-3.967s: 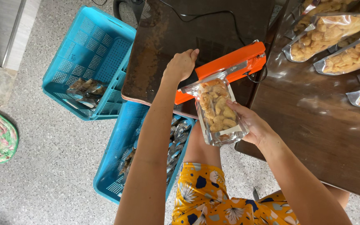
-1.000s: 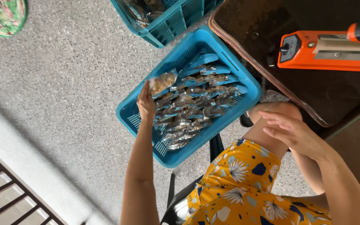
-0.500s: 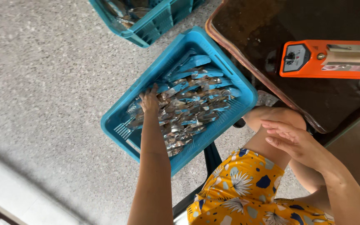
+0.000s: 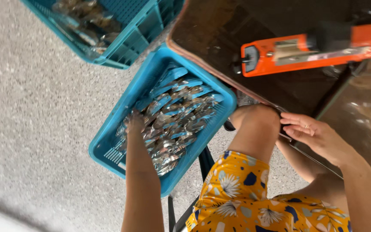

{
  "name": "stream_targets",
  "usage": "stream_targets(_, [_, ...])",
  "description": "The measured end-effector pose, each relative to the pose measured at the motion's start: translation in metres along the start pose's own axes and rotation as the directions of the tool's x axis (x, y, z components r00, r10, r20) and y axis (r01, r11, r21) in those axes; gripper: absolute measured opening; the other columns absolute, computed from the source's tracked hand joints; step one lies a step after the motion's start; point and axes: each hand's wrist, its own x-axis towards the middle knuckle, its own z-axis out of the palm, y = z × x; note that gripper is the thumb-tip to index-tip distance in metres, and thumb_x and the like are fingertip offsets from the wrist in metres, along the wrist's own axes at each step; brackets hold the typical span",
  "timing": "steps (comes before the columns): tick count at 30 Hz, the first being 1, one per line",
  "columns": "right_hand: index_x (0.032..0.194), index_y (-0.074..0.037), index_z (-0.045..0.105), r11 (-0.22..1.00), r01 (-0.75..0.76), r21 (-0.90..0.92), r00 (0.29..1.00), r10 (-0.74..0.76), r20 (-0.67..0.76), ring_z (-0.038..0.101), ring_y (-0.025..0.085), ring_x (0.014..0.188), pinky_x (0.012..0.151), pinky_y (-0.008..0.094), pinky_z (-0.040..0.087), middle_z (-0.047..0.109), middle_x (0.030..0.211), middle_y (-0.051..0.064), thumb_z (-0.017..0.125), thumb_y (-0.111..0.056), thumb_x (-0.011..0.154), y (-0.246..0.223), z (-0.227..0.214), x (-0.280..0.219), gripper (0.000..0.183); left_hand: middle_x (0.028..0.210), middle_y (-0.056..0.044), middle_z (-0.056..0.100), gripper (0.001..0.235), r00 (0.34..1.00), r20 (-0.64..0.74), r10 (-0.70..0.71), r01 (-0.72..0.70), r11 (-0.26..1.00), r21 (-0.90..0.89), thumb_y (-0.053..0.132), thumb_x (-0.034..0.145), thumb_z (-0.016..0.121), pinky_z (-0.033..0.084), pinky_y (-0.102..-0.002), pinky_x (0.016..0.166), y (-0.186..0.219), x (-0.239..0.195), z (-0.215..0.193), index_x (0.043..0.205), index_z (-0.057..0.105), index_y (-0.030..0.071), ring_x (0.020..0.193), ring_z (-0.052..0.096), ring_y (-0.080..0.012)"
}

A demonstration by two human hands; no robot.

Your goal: The person repeatedly picks up pre-filled plastic bags of snacks from a blue basket, places them into an orange heat sealer on a table, and seals the top. After sealing, the person places the finished packages into a second blue basket. The process is repeated continuously for multiple units.

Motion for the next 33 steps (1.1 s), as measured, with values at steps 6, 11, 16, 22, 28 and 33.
stream_targets(6, [0.144,-0.004,0.056,0.974,0.202,0.099,0.951,-0.171,-0.258,0.065,0.017,0.117,0.101,0.031,0.049,0.067,0.136,0.008,0.061,-0.014,0.097,0.071,-0.068,-0.031,0.048,0.148,-0.021,0.050,0.061,0.972,-0.170,0.161,-0.114,0.959,0.258,0.044,0.099,0.055,0.035,-0.060,0.112,0.011,-0.042,-0.019,0.147,0.046,0.008,0.140,0.043,-0.0420])
stream_targets(11, [0.133,0.002,0.064,0.927,0.368,0.074,0.722,-0.235,-0.651,0.068,0.016,0.101,0.091,0.029,0.054,0.072,0.120,0.011,0.059,-0.006,0.102,0.157,-0.140,-0.095,0.032,0.116,-0.017,0.069,0.034,0.674,-0.553,0.490,-0.523,0.845,0.112,0.034,0.114,0.049,0.053,-0.046,0.091,0.080,-0.093,-0.009,0.114,0.066,0.004,0.106,0.064,-0.0351])
stream_targets(16, [0.116,0.005,0.073,0.913,0.279,-0.299,0.093,-0.336,-0.937,0.068,0.018,0.086,0.077,0.031,0.057,0.074,0.101,0.014,0.060,0.008,0.107,0.247,-0.208,-0.155,0.017,0.094,-0.015,0.067,0.031,0.659,-0.565,0.496,-0.721,0.632,-0.286,0.027,0.115,0.046,0.049,-0.040,0.068,0.216,-0.183,0.008,0.111,0.062,0.000,0.076,0.061,-0.0268])
stream_targets(22, [0.123,-0.002,0.069,0.735,-0.446,-0.511,-0.094,-0.607,-0.789,0.059,0.034,0.110,0.096,0.045,0.049,0.068,0.115,0.016,0.053,0.010,0.079,0.380,-0.300,-0.189,0.048,0.104,-0.011,0.067,0.041,0.075,-0.402,0.913,-0.938,-0.072,-0.338,0.017,0.106,0.057,0.053,-0.031,0.068,0.364,-0.389,-0.004,0.143,0.043,0.006,0.082,0.065,-0.0167])
stream_targets(28, [0.111,-0.014,0.069,0.568,-0.696,-0.440,0.057,-0.567,-0.821,0.057,0.027,0.108,0.105,0.052,0.041,0.065,0.104,0.007,0.064,-0.011,0.094,0.462,-0.345,-0.162,0.018,0.086,-0.002,0.079,0.010,-0.104,-0.005,0.995,-0.986,-0.104,-0.134,0.017,0.102,0.069,0.056,-0.035,0.087,0.433,-0.503,-0.009,0.102,0.077,0.010,0.095,0.072,-0.0221])
stream_targets(33, [0.109,-0.018,0.077,0.464,-0.696,-0.548,0.251,-0.558,-0.791,0.064,0.020,0.088,0.106,0.048,0.046,0.073,0.092,0.002,0.068,-0.025,0.111,0.400,-0.320,-0.194,0.011,0.111,-0.009,0.076,0.026,-0.429,-0.001,0.903,-0.898,-0.427,-0.104,0.022,0.100,0.068,0.053,-0.041,0.096,0.469,-0.559,-0.013,0.122,0.069,0.008,0.106,0.069,-0.0283])
